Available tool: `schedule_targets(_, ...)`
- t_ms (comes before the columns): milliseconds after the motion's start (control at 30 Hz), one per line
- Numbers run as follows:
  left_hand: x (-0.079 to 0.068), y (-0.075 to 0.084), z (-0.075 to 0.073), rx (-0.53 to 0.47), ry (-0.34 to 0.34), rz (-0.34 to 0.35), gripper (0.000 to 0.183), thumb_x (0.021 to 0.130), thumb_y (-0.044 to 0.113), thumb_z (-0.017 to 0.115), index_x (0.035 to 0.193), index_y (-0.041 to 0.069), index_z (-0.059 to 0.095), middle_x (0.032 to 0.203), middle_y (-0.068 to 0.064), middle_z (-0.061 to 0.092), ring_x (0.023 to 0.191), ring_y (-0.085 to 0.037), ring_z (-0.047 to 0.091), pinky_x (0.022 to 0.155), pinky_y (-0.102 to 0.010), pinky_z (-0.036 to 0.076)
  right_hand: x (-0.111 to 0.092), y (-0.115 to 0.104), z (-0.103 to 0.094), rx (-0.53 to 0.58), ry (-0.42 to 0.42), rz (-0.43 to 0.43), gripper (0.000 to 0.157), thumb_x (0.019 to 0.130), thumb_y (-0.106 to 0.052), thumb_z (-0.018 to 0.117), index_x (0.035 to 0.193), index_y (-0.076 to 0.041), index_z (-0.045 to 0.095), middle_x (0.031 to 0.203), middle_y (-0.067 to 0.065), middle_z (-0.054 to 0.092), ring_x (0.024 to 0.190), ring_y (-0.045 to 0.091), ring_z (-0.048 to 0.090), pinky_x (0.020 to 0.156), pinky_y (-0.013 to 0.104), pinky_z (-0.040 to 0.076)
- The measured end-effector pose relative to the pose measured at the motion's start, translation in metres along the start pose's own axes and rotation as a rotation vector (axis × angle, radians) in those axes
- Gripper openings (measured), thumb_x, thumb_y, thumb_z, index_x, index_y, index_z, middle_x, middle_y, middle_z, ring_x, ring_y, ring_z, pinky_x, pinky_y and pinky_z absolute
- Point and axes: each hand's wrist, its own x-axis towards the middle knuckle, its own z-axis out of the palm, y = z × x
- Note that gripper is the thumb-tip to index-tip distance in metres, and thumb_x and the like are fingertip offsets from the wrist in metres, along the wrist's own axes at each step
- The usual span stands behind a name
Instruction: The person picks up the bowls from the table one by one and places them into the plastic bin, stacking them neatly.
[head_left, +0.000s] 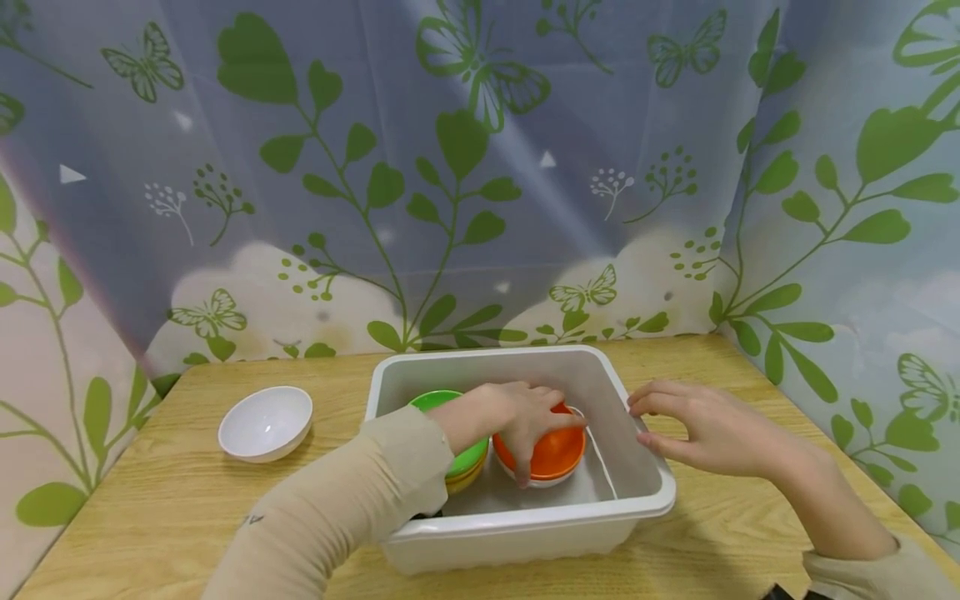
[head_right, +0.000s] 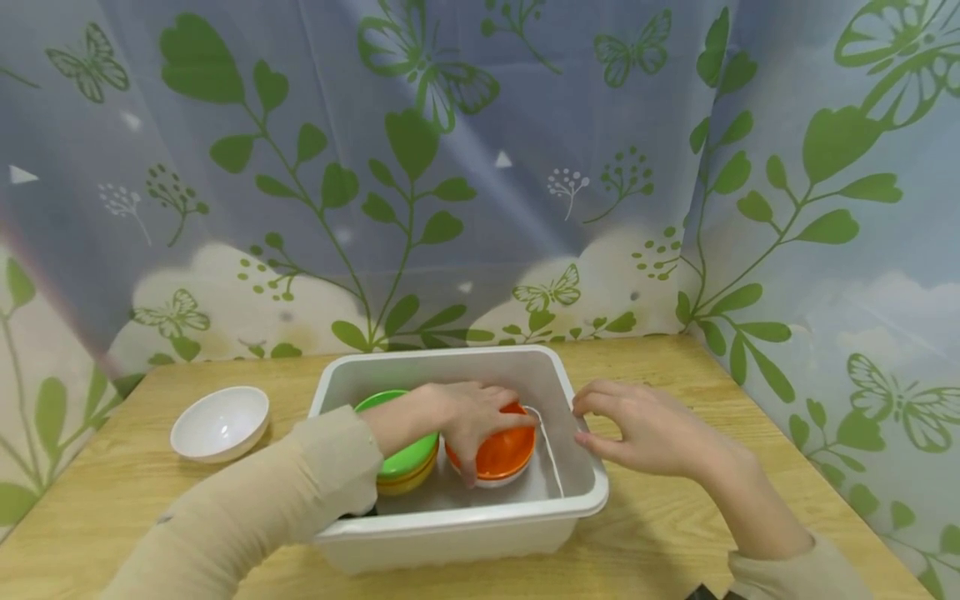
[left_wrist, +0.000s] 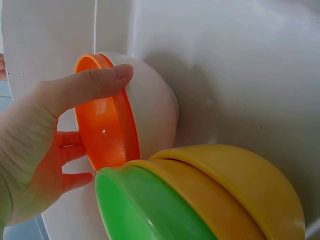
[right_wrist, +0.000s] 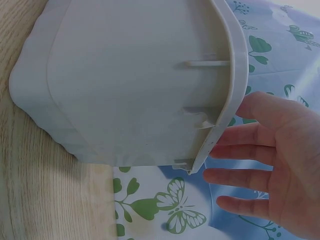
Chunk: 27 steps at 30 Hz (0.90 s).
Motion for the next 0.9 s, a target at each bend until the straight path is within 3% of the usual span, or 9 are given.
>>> schedule_targets(233,0.0008,0.0014,0.0001,0.024,0.024,-0.002,0.107,0.064,0.057,0.076,0.147,0.040,0.011,0.145,-0.001,0.023,0.132,-0.014,0.023,0.101,-0.029,0.028,0.0004,-0.0004,0.0001,-0.002,0.001,-0.001,0.018,0.086,-0.026,0.066,0.101,-0.018,0.065,0.107,-0.008,0.059,0.096,0.014,0.060,0.077,0.036,0.050)
schedule_targets(667,0.0003,0.0014,-0.0001,-0.005,0.001,-0.012,0.101,0.067,0.055,0.074,0.147,0.039,0.014,0.145,0.000,0.025,0.131,-0.014,0.026,0.101,-0.030,0.028,0.0012,0.0001,0.0012,-0.003,0.021,-0.019,0.018,0.084,-0.024,0.068,0.101,-0.017,0.065,0.107,-0.007,0.060,0.096,0.014,0.059,0.077,0.036,0.050)
schedule_targets(900,-0.0019,0.0014,-0.0050,-0.003,0.028,0.009,0.097,0.067,0.060,0.071,0.147,0.038,0.019,0.143,0.002,0.029,0.130,-0.013,0.027,0.101,-0.032,0.029,-0.0004,0.0005,0.0010,-0.003,0.016,-0.002,0.019,0.084,-0.024,0.068,0.100,-0.017,0.065,0.107,-0.007,0.060,0.096,0.014,0.059,0.077,0.035,0.050)
